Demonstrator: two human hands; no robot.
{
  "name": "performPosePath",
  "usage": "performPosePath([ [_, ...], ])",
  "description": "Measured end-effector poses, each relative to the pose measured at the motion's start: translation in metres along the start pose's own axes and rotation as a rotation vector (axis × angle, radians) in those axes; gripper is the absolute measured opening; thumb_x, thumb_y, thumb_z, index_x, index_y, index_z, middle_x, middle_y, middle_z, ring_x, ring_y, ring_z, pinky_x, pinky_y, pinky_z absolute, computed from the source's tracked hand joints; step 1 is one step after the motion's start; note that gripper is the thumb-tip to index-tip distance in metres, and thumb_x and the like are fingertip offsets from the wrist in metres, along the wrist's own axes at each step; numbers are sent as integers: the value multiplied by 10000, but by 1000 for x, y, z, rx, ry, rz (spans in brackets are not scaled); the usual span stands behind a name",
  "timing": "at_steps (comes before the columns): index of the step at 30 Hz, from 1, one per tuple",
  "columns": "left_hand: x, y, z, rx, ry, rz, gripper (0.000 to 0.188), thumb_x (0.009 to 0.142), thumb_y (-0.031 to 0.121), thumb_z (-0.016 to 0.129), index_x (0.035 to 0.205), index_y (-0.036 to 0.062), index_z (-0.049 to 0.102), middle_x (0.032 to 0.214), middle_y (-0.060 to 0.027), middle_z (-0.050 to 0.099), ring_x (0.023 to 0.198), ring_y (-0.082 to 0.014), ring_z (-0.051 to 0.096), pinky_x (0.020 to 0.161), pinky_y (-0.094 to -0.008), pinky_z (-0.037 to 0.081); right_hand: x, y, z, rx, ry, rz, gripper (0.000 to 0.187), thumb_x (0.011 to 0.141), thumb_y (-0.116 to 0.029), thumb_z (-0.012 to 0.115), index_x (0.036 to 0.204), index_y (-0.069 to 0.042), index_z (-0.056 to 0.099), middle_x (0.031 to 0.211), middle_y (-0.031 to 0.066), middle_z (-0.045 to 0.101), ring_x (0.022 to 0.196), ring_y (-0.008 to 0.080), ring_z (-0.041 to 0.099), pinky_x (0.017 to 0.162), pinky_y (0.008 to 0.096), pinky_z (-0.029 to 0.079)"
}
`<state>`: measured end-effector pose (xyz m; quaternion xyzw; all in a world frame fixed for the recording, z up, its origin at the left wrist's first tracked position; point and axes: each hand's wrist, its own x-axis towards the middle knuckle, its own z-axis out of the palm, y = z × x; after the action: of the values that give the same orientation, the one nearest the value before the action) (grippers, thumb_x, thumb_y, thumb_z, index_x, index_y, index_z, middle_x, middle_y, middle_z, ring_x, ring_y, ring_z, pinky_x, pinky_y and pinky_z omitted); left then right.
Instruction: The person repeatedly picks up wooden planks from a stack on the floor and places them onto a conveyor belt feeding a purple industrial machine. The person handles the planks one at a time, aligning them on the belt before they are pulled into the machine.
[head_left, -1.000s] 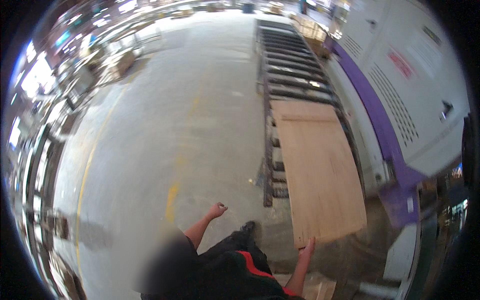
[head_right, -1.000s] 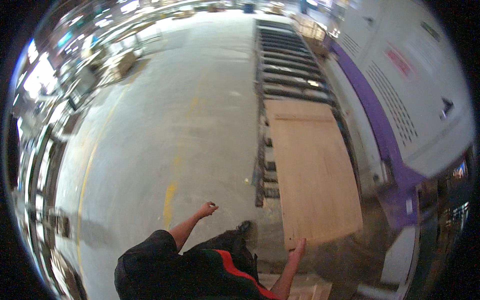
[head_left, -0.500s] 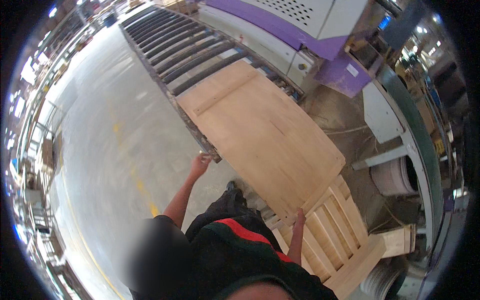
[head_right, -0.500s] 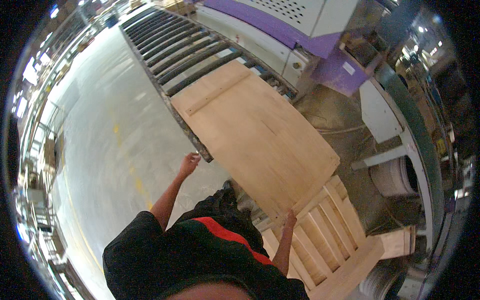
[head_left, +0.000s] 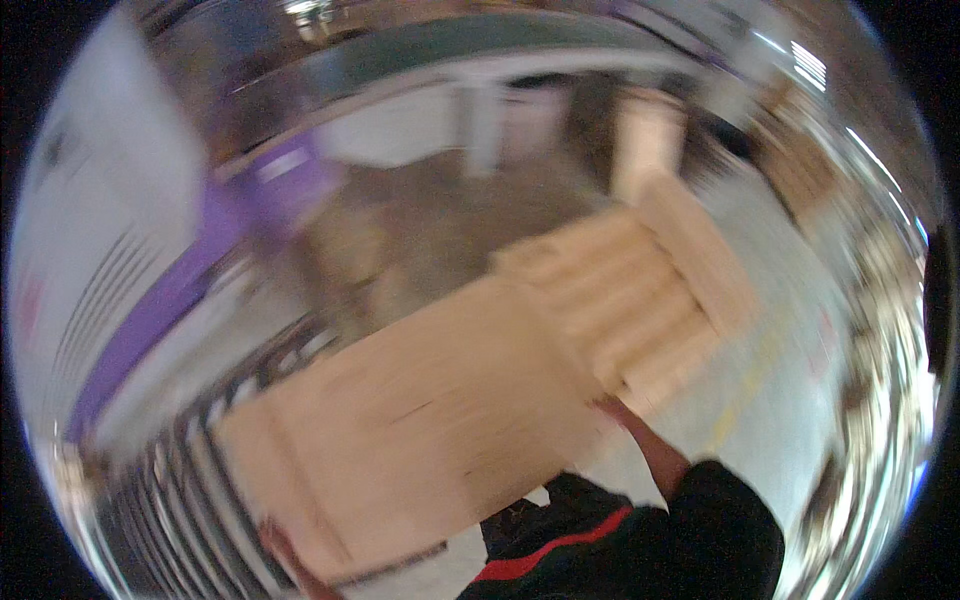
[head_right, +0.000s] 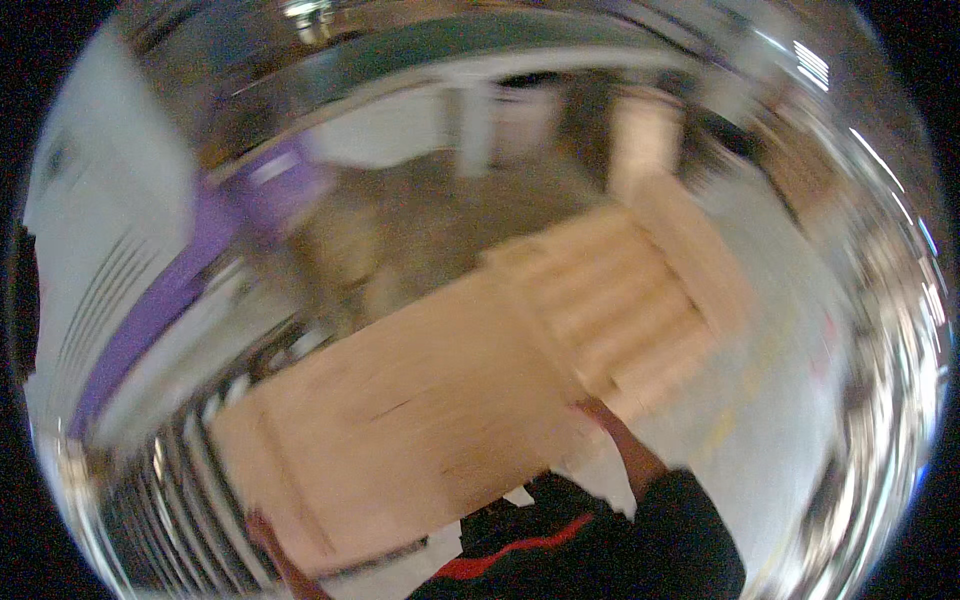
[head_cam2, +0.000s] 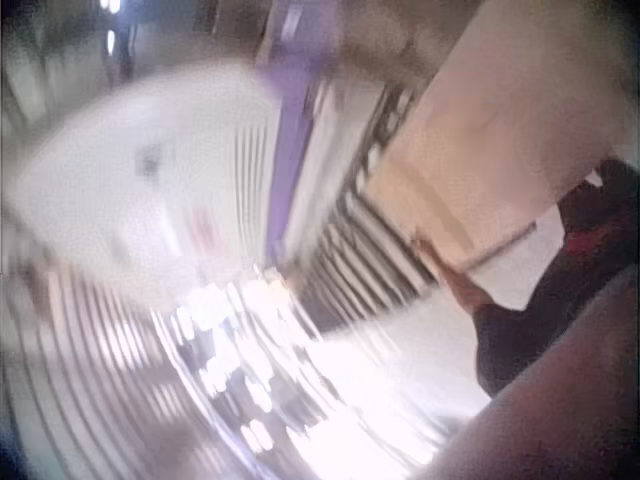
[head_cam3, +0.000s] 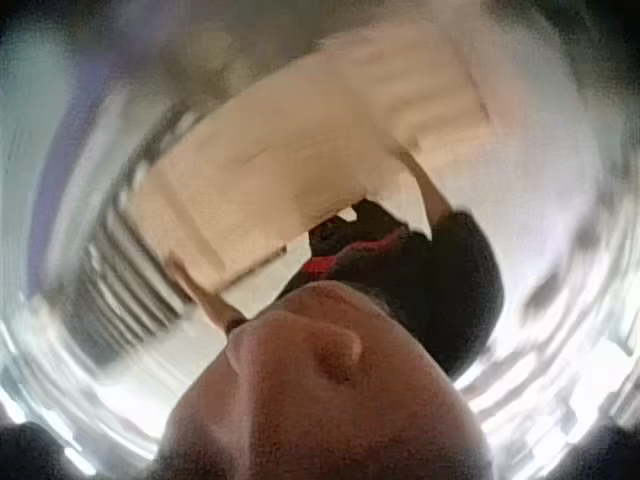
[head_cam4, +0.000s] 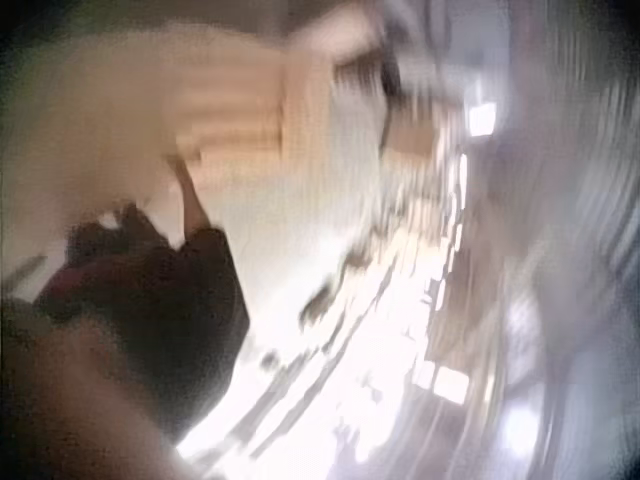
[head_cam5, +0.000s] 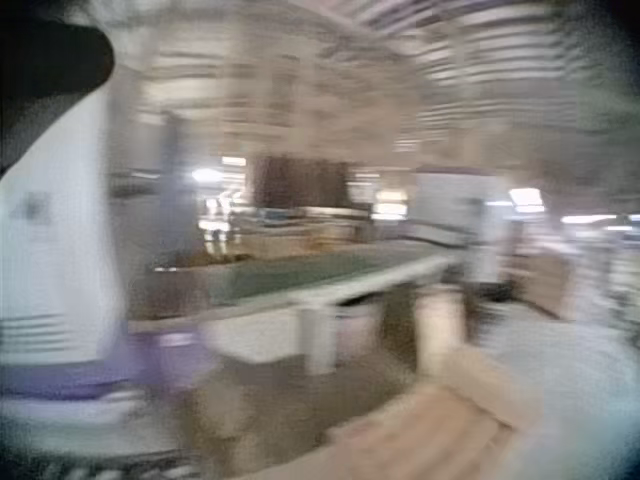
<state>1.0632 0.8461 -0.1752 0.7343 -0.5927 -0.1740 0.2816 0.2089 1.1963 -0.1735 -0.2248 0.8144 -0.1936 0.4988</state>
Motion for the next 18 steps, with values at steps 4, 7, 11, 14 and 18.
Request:
performPosePath([
  [4,95,99,120,151,-113,-39,332,865,139,523,1186,68,571,1095,-166,590,936,-304,549,823,-423,445,-43,-8,-20,-445,-82,-228,409,922,-233,449,1329,-266,445,1369,-15,450,1296,255,325,1108,437,176],
  [7,139,150,150,187,-191,12,336,865,158,522,1186,70,570,1089,-168,594,928,-305,554,814,-423,449,-59,13,0,-181,-49,-56,644,775,-393,639,1321,-108,449,1356,69,435,1212,294,404,1062,414,275],
  [11,166,173,158,225,-225,10,344,864,183,521,1186,73,570,1081,-170,598,918,-307,561,802,-424,453,-59,8,27,331,129,412,680,717,-477,683,1259,-104,510,1391,123,343,1268,299,314,1052,466,272],
  [14,179,190,164,247,-250,16,351,863,203,520,1186,75,569,1075,-172,601,910,-307,566,794,-424,456,-70,4,34,356,127,325,537,748,-492,648,1175,-168,606,1384,113,313,1299,290,254,1045,504,259],
  [18,187,201,167,268,-252,13,360,863,228,518,1186,78,569,1067,-174,605,900,-309,573,782,-424,460,-76,-37,31,429,219,312,730,617,-430,793,1192,-38,574,1192,107,565,1150,247,488,984,379,382],
])
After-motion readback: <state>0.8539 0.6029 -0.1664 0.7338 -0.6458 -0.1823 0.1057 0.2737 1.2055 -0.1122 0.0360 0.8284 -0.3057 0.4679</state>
